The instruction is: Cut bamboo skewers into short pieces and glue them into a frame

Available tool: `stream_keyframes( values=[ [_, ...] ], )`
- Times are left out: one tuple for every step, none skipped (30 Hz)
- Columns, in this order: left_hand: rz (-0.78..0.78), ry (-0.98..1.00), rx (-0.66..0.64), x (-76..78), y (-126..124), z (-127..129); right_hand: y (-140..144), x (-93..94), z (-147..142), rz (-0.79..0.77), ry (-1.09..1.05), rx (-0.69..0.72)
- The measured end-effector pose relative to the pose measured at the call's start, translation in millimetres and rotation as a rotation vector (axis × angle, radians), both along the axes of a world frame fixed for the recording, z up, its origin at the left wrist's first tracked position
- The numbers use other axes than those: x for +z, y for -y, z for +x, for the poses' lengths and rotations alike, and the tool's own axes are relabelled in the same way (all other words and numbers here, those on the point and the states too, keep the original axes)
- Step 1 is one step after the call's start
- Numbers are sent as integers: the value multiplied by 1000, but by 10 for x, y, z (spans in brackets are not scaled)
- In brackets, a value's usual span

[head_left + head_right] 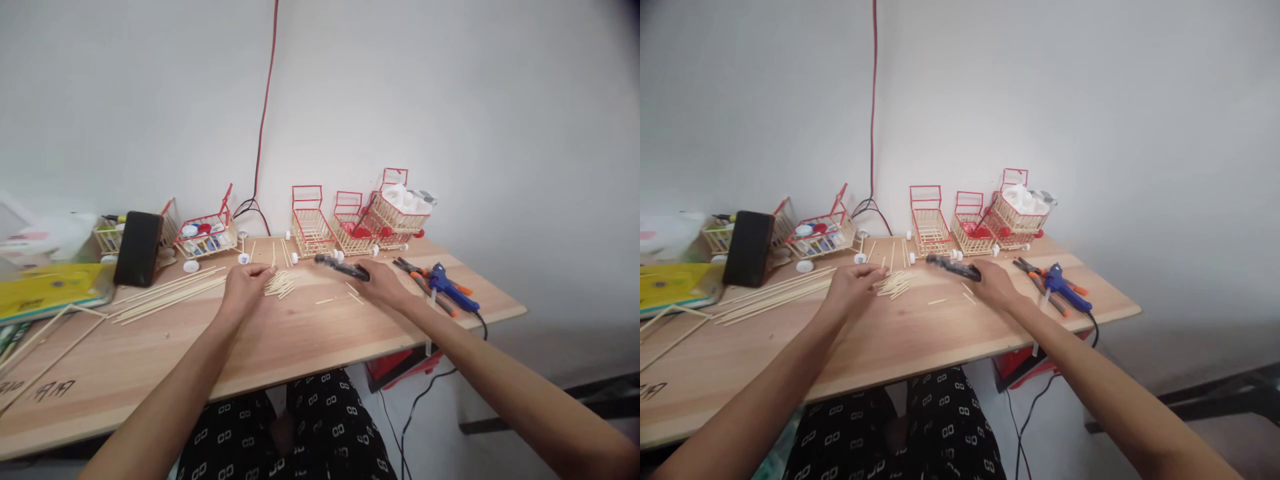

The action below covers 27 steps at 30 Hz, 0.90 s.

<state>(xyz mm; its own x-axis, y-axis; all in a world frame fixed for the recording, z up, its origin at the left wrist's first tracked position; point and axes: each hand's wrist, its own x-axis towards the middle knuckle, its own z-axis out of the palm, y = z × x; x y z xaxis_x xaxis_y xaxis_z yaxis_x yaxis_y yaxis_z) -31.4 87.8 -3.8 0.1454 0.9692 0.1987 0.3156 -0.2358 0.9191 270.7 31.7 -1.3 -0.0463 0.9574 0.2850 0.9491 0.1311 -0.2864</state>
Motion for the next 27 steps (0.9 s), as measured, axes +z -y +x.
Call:
stream_keyframes(
  values=[
    [-66, 84, -44, 6, 33, 38, 73, 24, -81, -16, -189, -5],
    [-133, 163, -96, 14, 78, 87, 146, 53, -178, -49, -385, 9],
    [-197, 235, -148, 25, 135, 146, 216, 85, -285, -99, -540, 21],
    [-256, 291, -210, 38, 200, 211, 278, 116, -397, -156, -652, 35],
    [-308, 328, -269, 55, 270, 277, 328, 145, -507, -186, -726, 52],
    [-343, 352, -302, 73, 340, 341, 364, 165, -608, -190, -758, 70],
    [-372, 365, -341, 91, 406, 398, 385, 175, -695, -160, -770, 81],
    [-385, 368, -373, 109, 463, 446, 392, 174, -767, -124, -765, 87],
    [-370, 365, -380, 122, 510, 484, 388, 162, -822, -82, -751, 88],
    [-347, 361, -377, 131, 545, 511, 375, 141, -862, -46, -742, 87],
    [-322, 360, -369, 135, 567, 528, 356, 115, -890, -23, -741, 84],
    [-301, 363, -357, 134, 579, 537, 336, 86, -909, -8, -749, 81],
    [-287, 370, -345, 127, 582, 541, 315, 57, -922, 2, -764, 77],
    [-280, 380, -336, 117, 579, 542, 298, 32, -932, 10, -782, 73],
    [-276, 389, -326, 103, 571, 543, 283, 11, -941, 19, -796, 69],
    [-272, 396, -318, 87, 561, 544, 273, -5, -948, 29, -805, 63],
    [-268, 399, -310, 70, 550, 547, 267, -17, -955, 37, -808, 57],
    [-263, 401, -303, 52, 537, 551, 262, -24, -959, 42, -805, 51],
    [-255, 401, -299, 33, 525, 555, 260, -29, -961, 44, -800, 45],
    [-243, 398, -299, 16, 513, 559, 258, -32, -959, 41, -795, 44],
    [-224, 393, -301, -1, 502, 563, 257, -34, -954, 36, -795, 51],
    [-204, 388, -305, -15, 492, 565, 257, -34, -945, 30, -798, 67],
    [-185, 382, -308, -26, 483, 565, 257, -33, -934, 24, -801, 84],
    [-171, 374, -309, -33, 476, 564, 257, -29, -921, 21, -800, 101],
    [-164, 364, -307, -38, 472, 561, 257, -23, -909, 26, -793, 113],
    [-169, 359, -302, -39, 471, 558, 258, -14, -900, 36, -779, 119],
    [-185, 361, -301, -38, 473, 555, 259, -2, -894, 53, -764, 118]
  ],
)
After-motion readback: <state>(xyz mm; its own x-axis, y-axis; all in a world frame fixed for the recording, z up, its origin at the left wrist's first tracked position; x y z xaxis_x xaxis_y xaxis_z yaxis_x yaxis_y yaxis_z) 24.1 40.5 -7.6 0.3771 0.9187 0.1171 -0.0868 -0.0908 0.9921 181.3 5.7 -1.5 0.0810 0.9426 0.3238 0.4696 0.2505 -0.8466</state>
